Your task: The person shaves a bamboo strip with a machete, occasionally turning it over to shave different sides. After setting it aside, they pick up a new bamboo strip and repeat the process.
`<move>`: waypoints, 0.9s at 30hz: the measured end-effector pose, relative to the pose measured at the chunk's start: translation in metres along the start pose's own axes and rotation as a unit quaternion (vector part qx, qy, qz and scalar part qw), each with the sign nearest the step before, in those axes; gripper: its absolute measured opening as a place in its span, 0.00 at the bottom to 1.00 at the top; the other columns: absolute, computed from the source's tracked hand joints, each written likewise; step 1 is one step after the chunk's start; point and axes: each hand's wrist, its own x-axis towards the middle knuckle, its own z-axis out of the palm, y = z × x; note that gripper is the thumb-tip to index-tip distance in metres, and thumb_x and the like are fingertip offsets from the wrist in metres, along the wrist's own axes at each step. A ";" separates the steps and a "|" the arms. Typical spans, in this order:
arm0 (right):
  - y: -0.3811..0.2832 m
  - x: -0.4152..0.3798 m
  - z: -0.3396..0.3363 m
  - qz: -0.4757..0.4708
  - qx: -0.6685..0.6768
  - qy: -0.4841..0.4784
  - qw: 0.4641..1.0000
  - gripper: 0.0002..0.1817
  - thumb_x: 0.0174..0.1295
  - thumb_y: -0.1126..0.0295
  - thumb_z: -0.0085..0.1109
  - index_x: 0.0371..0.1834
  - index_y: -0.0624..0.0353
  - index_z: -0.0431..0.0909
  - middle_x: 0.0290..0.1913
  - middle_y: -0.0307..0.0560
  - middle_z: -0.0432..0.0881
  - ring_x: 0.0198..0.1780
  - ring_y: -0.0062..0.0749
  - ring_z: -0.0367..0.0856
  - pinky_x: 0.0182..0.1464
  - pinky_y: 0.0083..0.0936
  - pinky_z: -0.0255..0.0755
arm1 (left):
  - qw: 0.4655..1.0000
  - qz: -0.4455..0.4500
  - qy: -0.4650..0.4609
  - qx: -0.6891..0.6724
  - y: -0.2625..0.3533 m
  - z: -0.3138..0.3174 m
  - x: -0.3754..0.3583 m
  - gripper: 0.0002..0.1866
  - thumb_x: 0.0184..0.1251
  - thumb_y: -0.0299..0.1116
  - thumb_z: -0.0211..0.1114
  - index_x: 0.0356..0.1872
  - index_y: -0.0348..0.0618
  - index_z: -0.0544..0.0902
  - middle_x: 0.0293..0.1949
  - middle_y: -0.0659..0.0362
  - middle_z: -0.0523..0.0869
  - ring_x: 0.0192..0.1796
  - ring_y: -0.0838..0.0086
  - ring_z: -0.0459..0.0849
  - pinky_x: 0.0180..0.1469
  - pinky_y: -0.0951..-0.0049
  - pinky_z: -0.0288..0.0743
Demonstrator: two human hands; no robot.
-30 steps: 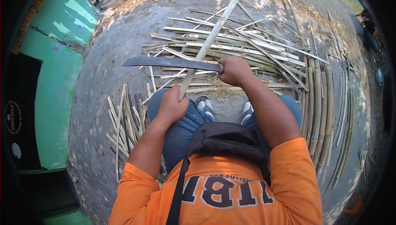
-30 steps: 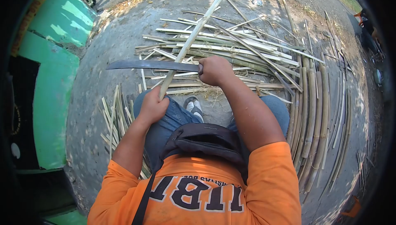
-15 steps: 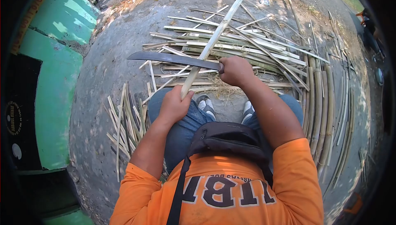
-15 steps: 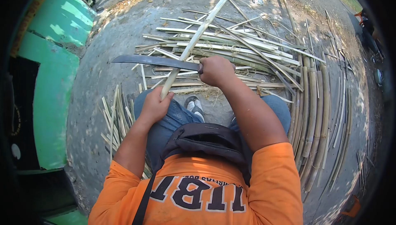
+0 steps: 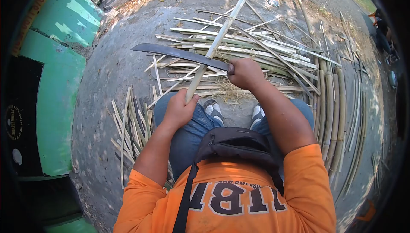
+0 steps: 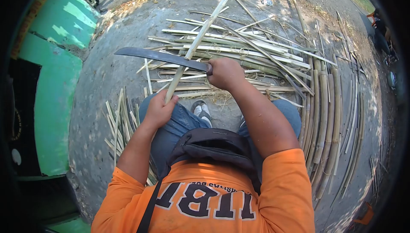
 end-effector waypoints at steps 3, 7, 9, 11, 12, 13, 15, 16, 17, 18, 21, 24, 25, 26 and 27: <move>-0.019 -0.009 -0.004 -0.047 -0.021 -0.038 0.998 0.10 0.60 0.60 0.61 0.39 0.51 0.88 0.35 0.56 0.89 0.42 0.56 0.89 0.47 0.50 0.83 | 1.000 0.009 0.001 -0.016 0.000 0.002 0.001 0.18 0.74 0.42 0.69 0.48 0.35 0.84 0.34 0.40 0.89 0.39 0.45 0.89 0.43 0.52 0.79; -0.013 -0.007 -0.009 -0.061 -0.066 -0.047 0.995 0.10 0.60 0.61 0.61 0.37 0.51 0.88 0.35 0.55 0.89 0.42 0.55 0.89 0.47 0.50 0.82 | 1.000 0.012 -0.010 0.021 0.006 0.000 -0.004 0.17 0.74 0.42 0.68 0.49 0.35 0.84 0.36 0.39 0.89 0.41 0.42 0.89 0.44 0.51 0.79; 0.011 0.010 -0.008 0.032 -0.011 -0.021 0.999 0.11 0.61 0.61 0.60 0.38 0.51 0.88 0.37 0.56 0.90 0.43 0.55 0.89 0.49 0.51 0.82 | 0.999 0.024 0.002 0.038 0.003 0.003 -0.006 0.16 0.74 0.41 0.69 0.48 0.35 0.84 0.33 0.43 0.88 0.36 0.51 0.88 0.41 0.56 0.78; 0.016 0.011 -0.006 0.021 -0.040 -0.020 0.999 0.12 0.63 0.59 0.58 0.39 0.51 0.88 0.38 0.56 0.90 0.43 0.56 0.89 0.49 0.51 0.82 | 0.998 0.036 0.014 0.040 0.000 0.004 -0.003 0.16 0.74 0.40 0.69 0.48 0.35 0.84 0.31 0.44 0.87 0.33 0.55 0.87 0.39 0.58 0.77; 0.014 0.010 -0.009 0.022 -0.037 -0.017 0.999 0.12 0.63 0.59 0.58 0.39 0.51 0.89 0.38 0.56 0.90 0.43 0.56 0.89 0.49 0.51 0.82 | 0.999 0.040 0.018 0.032 -0.001 0.004 -0.003 0.16 0.74 0.40 0.69 0.48 0.35 0.84 0.31 0.44 0.88 0.33 0.55 0.87 0.39 0.58 0.77; 0.013 0.007 -0.012 0.024 -0.033 -0.014 0.999 0.12 0.63 0.59 0.58 0.40 0.50 0.89 0.38 0.56 0.90 0.43 0.56 0.89 0.49 0.51 0.82 | 0.999 0.042 0.019 0.025 -0.001 0.005 -0.002 0.16 0.74 0.40 0.69 0.48 0.35 0.84 0.31 0.44 0.88 0.33 0.55 0.87 0.39 0.58 0.77; 0.008 0.003 -0.011 0.017 -0.026 -0.010 0.999 0.12 0.63 0.60 0.58 0.40 0.50 0.89 0.38 0.56 0.90 0.43 0.56 0.89 0.49 0.52 0.82 | 1.000 0.020 0.003 0.018 0.005 0.001 -0.003 0.17 0.74 0.40 0.69 0.49 0.35 0.84 0.32 0.44 0.88 0.34 0.54 0.88 0.40 0.57 0.78; 0.006 0.002 -0.009 0.008 -0.024 -0.006 1.000 0.12 0.62 0.60 0.58 0.39 0.50 0.89 0.37 0.56 0.90 0.43 0.56 0.89 0.49 0.52 0.82 | 1.000 0.008 -0.005 0.015 0.008 0.000 -0.004 0.17 0.74 0.40 0.69 0.50 0.35 0.84 0.32 0.44 0.88 0.34 0.54 0.88 0.40 0.57 0.78; 0.003 0.001 -0.009 -0.003 -0.024 -0.001 1.000 0.12 0.62 0.60 0.58 0.39 0.50 0.89 0.37 0.56 0.90 0.43 0.56 0.89 0.49 0.52 0.82 | 1.000 0.014 0.001 0.010 0.007 0.001 -0.004 0.17 0.74 0.40 0.69 0.50 0.35 0.84 0.33 0.42 0.88 0.37 0.49 0.89 0.42 0.55 0.79; -0.006 -0.003 -0.014 -0.011 -0.026 -0.026 0.999 0.12 0.61 0.59 0.59 0.39 0.50 0.89 0.37 0.55 0.90 0.42 0.55 0.89 0.48 0.52 0.82 | 1.000 0.020 0.008 0.005 0.006 0.002 -0.004 0.17 0.73 0.40 0.69 0.50 0.35 0.84 0.35 0.40 0.89 0.39 0.44 0.89 0.43 0.52 0.79; -0.022 -0.018 -0.014 -0.086 -0.027 -0.023 0.996 0.09 0.62 0.63 0.58 0.35 0.52 0.85 0.31 0.56 0.87 0.37 0.60 0.87 0.42 0.55 0.80 | 0.999 0.030 0.008 0.008 0.007 0.003 -0.005 0.17 0.73 0.40 0.68 0.50 0.35 0.83 0.36 0.38 0.89 0.42 0.39 0.89 0.44 0.49 0.80; -0.002 -0.003 -0.009 -0.034 -0.052 -0.017 0.998 0.10 0.63 0.60 0.58 0.37 0.50 0.87 0.35 0.55 0.89 0.40 0.56 0.89 0.46 0.54 0.81 | 0.998 0.036 0.002 0.050 0.003 0.003 -0.008 0.17 0.73 0.40 0.69 0.51 0.35 0.84 0.34 0.41 0.89 0.39 0.46 0.89 0.43 0.54 0.79; 0.013 0.006 -0.005 -0.018 -0.053 0.000 0.998 0.12 0.63 0.59 0.58 0.37 0.50 0.89 0.36 0.55 0.90 0.41 0.55 0.89 0.48 0.53 0.82 | 0.997 0.038 0.002 0.068 0.000 0.004 -0.009 0.17 0.74 0.40 0.69 0.52 0.36 0.84 0.33 0.42 0.88 0.37 0.50 0.90 0.42 0.56 0.79; 0.024 0.016 -0.006 0.030 -0.009 -0.015 0.999 0.12 0.64 0.59 0.57 0.38 0.50 0.89 0.36 0.56 0.90 0.41 0.57 0.89 0.48 0.54 0.82 | 0.997 0.048 0.009 0.067 -0.003 0.004 -0.008 0.17 0.74 0.40 0.69 0.51 0.36 0.84 0.33 0.43 0.88 0.37 0.50 0.89 0.41 0.56 0.79; 0.022 0.015 -0.007 0.030 -0.019 -0.008 0.999 0.12 0.64 0.59 0.56 0.39 0.50 0.89 0.37 0.56 0.90 0.41 0.57 0.89 0.47 0.54 0.82 | 0.996 0.058 0.014 0.064 -0.004 0.005 -0.007 0.17 0.74 0.40 0.69 0.51 0.36 0.84 0.32 0.43 0.88 0.36 0.50 0.89 0.41 0.56 0.78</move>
